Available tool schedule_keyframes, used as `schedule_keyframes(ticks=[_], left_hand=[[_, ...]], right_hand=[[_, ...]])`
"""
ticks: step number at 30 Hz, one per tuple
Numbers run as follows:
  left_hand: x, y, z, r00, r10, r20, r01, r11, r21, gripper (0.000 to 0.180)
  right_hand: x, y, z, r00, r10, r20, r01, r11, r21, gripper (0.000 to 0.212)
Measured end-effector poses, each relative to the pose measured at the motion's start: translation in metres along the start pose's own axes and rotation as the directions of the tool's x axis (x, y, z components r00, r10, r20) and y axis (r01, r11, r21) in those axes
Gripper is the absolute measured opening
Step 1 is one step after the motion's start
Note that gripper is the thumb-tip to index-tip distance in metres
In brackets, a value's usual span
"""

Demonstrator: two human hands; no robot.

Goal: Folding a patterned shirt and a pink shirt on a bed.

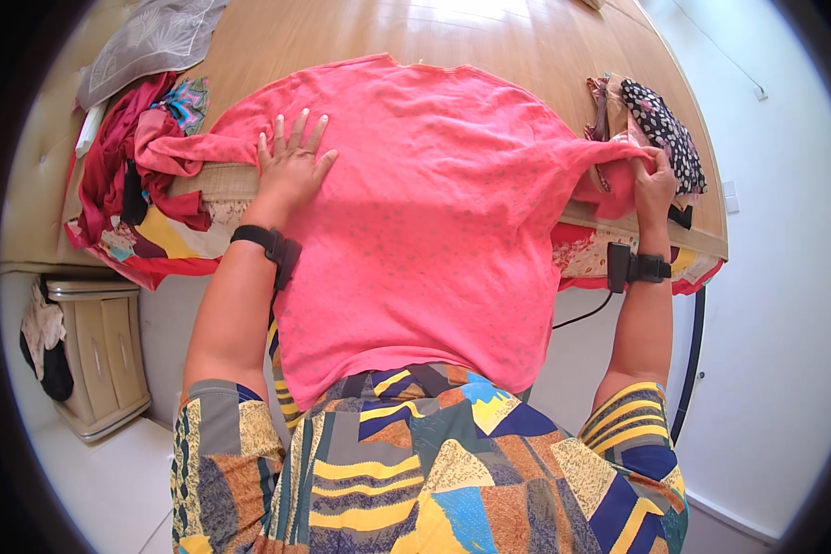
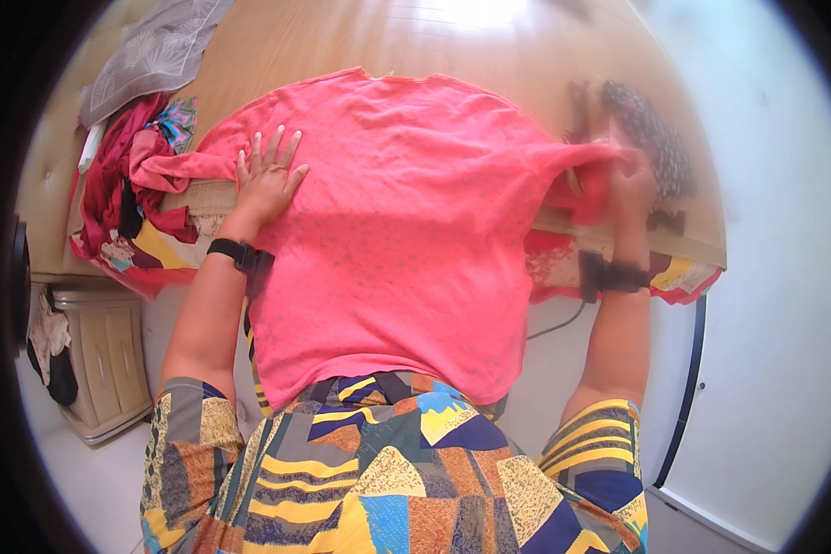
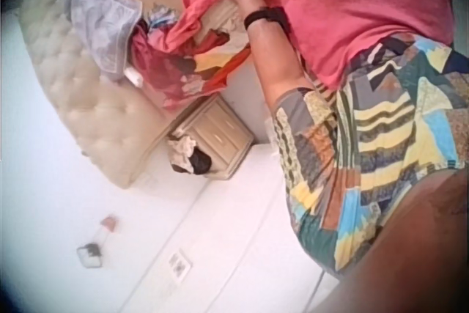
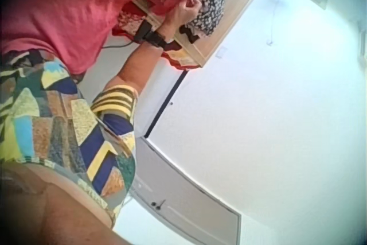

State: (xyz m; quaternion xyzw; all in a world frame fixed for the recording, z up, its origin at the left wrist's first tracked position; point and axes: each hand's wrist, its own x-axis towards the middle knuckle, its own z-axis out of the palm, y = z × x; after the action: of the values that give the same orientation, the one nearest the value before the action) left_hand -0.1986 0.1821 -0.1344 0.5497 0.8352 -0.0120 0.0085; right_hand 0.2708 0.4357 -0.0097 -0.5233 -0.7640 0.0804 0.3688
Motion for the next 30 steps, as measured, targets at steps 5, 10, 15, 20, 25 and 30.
schedule_keyframes(ticks=[5,10,15,20,25,30], left_hand=[[0.004,0.003,-0.001,1.0,-0.014,0.011,0.014,0.999,-0.037,0.064],[0.005,0.002,-0.003,0.999,-0.025,0.022,0.027,0.997,-0.066,0.065],[0.005,0.003,-0.002,0.999,-0.032,0.033,0.033,0.999,-0.031,0.064],[0.003,0.0,0.0,0.998,-0.047,0.038,0.048,0.998,-0.043,0.064],[0.005,0.001,0.0,0.999,-0.04,0.029,0.041,0.997,-0.063,0.065],[0.003,-0.001,0.0,0.998,-0.049,0.04,0.052,0.997,-0.054,0.065]], right_hand=[[-0.011,0.024,-0.015,0.916,-0.059,0.397,0.14,0.974,-0.177,0.017],[-0.037,0.055,-0.024,0.91,-0.042,0.412,0.171,0.944,-0.282,0.018],[-0.054,0.05,-0.035,0.988,0.14,0.062,-0.07,0.773,-0.63,0.022],[-0.048,0.069,-0.045,0.624,0.631,0.46,-0.78,0.471,0.412,0.02],[-0.044,0.039,-0.042,0.637,0.565,0.524,-0.688,0.111,0.717,0.022],[-0.043,0.025,-0.038,0.697,0.543,0.468,-0.52,-0.067,0.852,0.033]])
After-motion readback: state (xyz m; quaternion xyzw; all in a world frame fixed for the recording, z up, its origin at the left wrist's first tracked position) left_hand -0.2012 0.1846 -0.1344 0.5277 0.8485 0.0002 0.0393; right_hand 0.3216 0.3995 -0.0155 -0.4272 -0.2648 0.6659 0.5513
